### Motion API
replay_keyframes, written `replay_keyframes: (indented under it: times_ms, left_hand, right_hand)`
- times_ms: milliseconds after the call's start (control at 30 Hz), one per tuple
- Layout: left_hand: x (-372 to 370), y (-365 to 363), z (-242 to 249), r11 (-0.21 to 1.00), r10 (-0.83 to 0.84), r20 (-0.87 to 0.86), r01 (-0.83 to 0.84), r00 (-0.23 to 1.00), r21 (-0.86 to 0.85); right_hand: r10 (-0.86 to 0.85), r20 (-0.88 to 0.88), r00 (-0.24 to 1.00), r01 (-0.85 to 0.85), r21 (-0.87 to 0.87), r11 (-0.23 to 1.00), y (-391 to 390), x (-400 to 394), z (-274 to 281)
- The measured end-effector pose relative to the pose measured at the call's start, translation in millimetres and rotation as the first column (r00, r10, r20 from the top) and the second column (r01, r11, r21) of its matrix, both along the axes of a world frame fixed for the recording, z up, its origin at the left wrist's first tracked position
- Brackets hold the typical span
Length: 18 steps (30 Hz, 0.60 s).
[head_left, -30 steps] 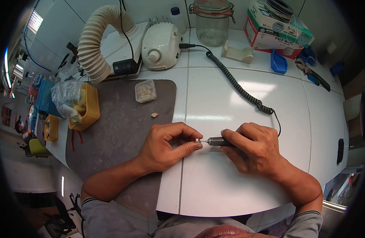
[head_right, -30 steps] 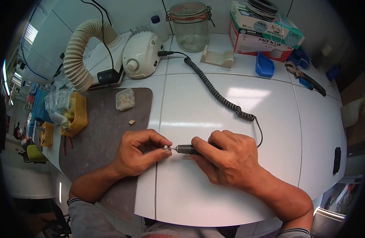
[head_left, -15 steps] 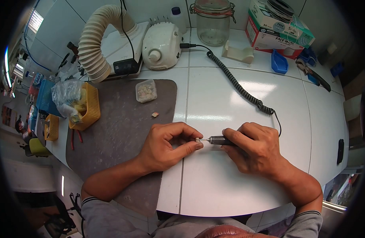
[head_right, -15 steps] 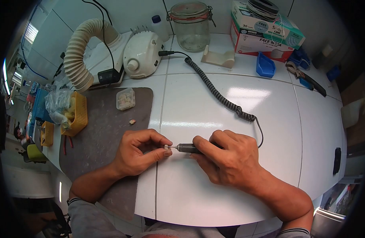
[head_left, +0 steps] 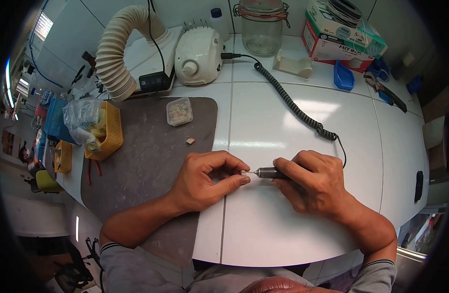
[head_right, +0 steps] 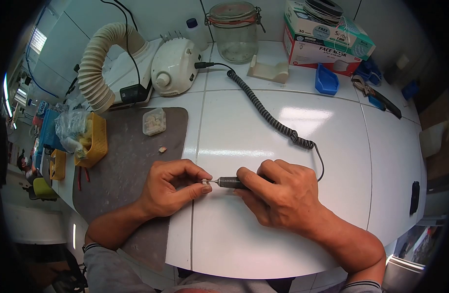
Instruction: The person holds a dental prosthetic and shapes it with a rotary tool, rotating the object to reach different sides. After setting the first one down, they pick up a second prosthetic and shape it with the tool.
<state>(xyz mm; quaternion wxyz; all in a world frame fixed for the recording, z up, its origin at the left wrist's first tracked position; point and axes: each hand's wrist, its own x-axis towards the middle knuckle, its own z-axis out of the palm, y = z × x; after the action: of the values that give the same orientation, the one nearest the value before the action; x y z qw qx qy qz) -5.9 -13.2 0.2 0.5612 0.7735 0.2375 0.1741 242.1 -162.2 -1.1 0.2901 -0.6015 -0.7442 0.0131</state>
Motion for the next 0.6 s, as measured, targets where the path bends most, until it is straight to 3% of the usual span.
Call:
replay_keyframes:
  times_ms: [433,600]
  left_hand:
    - [-2,3,2,0.998,-0.06,-0.029,0.06,0.998,0.03]
    - [-1,4,-9,0.999,-0.041,0.068,0.042,0.997,-0.022]
  right_hand:
    - [0.004,-0.002,1.0,-0.004,0.0,1.0,0,0,0]
    - [-0.049,-0.068,0.997,0.052,0.052,0.997,0,-1,-2]
